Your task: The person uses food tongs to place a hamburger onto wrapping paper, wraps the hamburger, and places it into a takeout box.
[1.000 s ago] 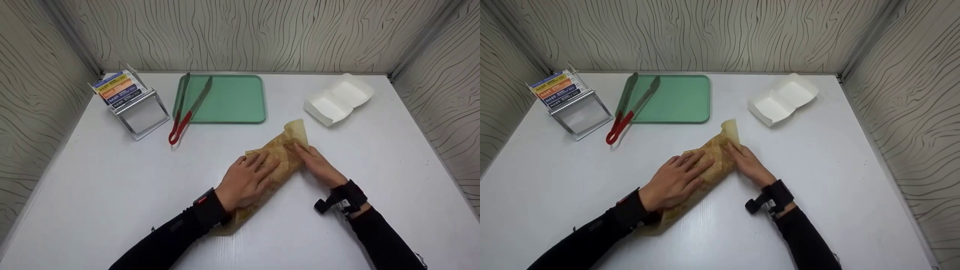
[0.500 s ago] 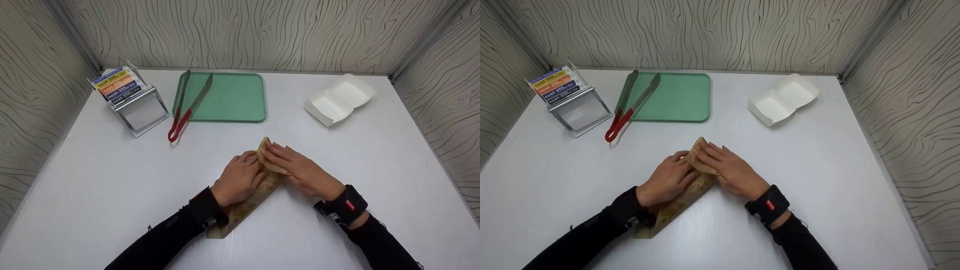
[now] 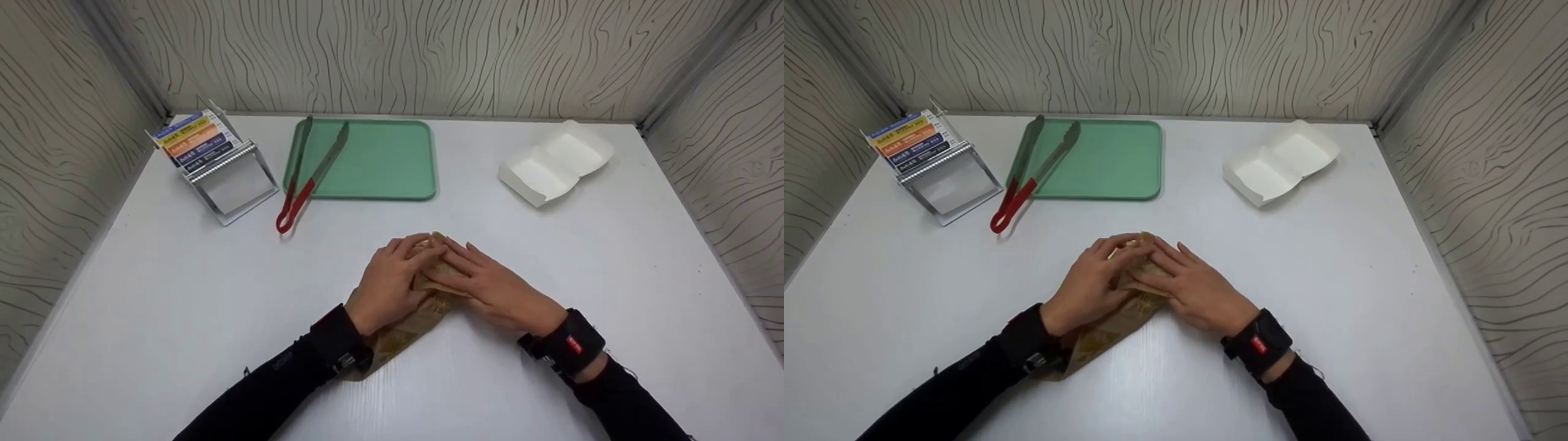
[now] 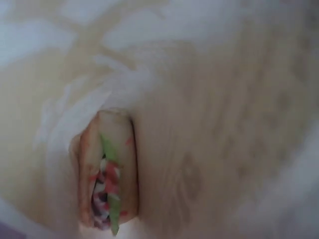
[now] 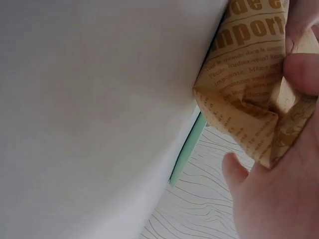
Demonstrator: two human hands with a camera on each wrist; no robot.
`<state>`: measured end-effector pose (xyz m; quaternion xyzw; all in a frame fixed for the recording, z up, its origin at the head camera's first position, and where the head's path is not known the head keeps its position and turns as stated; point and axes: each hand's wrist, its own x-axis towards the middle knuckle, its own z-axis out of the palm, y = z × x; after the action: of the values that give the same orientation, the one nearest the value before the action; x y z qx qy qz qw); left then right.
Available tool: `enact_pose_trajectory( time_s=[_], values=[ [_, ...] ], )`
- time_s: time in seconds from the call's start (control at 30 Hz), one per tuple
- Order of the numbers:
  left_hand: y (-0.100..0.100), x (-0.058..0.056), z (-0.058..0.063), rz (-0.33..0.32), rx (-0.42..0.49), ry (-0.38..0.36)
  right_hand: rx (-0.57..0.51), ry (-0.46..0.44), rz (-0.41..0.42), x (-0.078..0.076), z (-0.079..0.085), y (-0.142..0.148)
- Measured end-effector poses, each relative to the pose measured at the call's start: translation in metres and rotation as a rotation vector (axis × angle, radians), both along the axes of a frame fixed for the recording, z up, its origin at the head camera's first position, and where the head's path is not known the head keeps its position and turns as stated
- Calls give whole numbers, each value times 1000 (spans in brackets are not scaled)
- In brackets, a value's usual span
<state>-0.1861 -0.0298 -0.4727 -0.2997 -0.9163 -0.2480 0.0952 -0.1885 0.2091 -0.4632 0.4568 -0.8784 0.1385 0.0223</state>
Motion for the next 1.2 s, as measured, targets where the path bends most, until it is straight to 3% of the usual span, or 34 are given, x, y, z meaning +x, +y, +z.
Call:
enact_pose_trajectory(
  time_s=[0.17, 0.37, 0.67, 0.9, 1.0, 1.1, 1.2],
  values=[
    [-4, -4, 4, -11, -120, 70, 100, 109, -70, 7, 1, -7],
    [-10, -13, 6, -44, -212, 128, 111, 224, -110, 11, -3, -12],
    [-21, -23, 5, -182, -298, 197, 129, 232, -81, -4, -3, 1],
    [-25, -25, 1, -210, -304, 114, 112, 227, -113, 2, -2, -4],
    [-25, -26, 0, -203, -278, 60, 81, 143, -151, 8, -2, -12],
    [-26, -25, 1, -195, -240, 1, -19, 20, -204, 9, -2, -19],
    [-25, -24, 1, -193, -180, -70, -115, -20, -237, 5, -4, -25]
  ],
)
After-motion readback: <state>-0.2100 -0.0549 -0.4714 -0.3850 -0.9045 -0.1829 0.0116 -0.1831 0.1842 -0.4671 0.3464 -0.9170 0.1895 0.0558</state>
